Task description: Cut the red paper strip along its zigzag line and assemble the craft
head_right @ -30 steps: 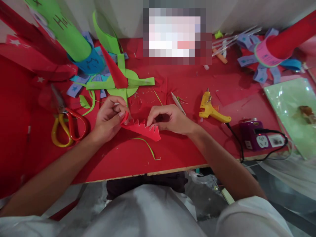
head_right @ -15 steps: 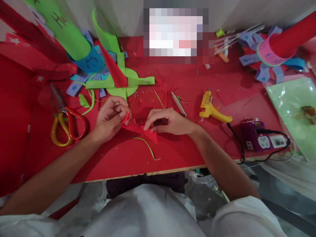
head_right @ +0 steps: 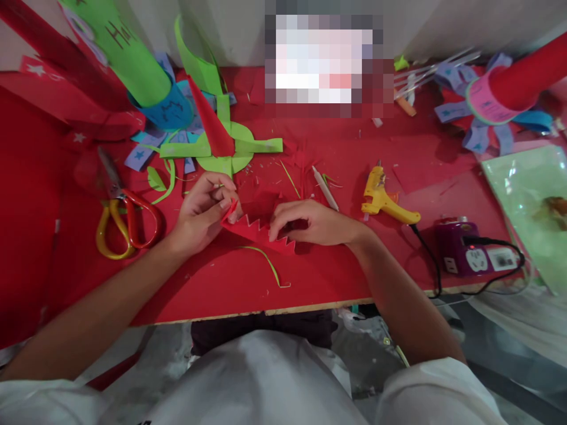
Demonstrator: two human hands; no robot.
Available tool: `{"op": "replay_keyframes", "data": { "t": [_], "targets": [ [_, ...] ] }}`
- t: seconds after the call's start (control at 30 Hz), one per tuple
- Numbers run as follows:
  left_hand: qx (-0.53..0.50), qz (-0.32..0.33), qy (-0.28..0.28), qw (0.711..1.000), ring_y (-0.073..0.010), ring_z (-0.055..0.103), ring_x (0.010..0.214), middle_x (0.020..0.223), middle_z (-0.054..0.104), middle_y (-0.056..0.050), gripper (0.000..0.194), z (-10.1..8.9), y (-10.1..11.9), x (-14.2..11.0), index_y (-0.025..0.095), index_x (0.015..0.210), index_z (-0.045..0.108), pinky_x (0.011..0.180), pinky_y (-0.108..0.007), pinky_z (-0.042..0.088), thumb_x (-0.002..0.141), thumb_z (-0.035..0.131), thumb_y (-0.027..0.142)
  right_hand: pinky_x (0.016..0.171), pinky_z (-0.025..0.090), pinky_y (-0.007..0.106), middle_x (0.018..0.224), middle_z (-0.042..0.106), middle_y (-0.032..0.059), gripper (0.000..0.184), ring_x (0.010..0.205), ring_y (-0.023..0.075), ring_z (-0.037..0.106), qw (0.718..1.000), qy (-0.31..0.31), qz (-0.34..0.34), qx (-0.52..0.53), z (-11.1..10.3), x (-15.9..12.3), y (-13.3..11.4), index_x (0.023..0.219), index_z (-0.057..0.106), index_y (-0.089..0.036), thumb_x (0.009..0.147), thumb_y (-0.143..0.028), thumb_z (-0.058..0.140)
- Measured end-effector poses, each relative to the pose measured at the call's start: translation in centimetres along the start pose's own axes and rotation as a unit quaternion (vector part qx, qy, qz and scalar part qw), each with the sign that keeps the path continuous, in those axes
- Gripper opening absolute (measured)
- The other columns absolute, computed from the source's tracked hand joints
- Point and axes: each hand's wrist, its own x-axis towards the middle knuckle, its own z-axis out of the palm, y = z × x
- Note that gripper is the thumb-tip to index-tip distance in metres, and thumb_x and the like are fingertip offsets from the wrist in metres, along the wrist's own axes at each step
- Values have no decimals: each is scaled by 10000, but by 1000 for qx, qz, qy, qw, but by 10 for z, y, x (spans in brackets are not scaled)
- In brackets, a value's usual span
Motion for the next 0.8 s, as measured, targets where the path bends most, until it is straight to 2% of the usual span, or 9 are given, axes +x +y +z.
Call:
{"op": "replay_keyframes", "data": {
  "t": [0.1,0.23,0.37,0.43,0.6,0.8],
  "targets": [
    [0,-6,6,1000,-98,538,614,729,569,44,269,0,0,0,224,1137,609,607,-227,408,997,797,356,862,568,353,998,772,58,129,889,182,725,1000,10,2,17,1,1,2,998,850,-235,979,-351,799],
    [26,2,-9,1000,-91,512,624,756,564,39,232,1,-1,-1,229,1139,629,583,-215,390,1004,787,331,832,571,341,965,733,44,148,859,168,701,998,50,-11,37,7,3,1,950,844,-241,949,-389,843],
    [75,-3,-23,997,-90,502,632,783,575,28,253,4,3,-2,226,1137,630,582,-211,397,998,794,360,925,581,367,1163,736,94,175,1052,210,723,994,87,-40,52,12,6,-1,918,829,-226,935,-397,860],
    [95,-4,-36,995,-89,504,628,775,562,31,262,5,5,-3,223,1140,618,582,-211,399,1006,781,379,923,584,356,1200,749,108,188,1078,210,732,992,88,-51,77,14,6,-2,920,810,-211,950,-392,847],
    [152,5,-61,986,-89,529,659,798,558,25,216,8,8,-4,210,1149,594,608,-206,425,1050,719,355,844,602,318,958,794,71,215,894,173,758,981,88,-47,168,17,6,-3,945,757,-187,986,-392,809],
    [209,24,-77,975,-95,575,742,868,580,7,115,10,7,-7,207,1158,579,666,-200,458,1071,637,256,747,560,277,873,753,40,229,785,147,702,981,133,-9,143,21,6,-4,927,754,-182,970,-395,823]
  ]
}}
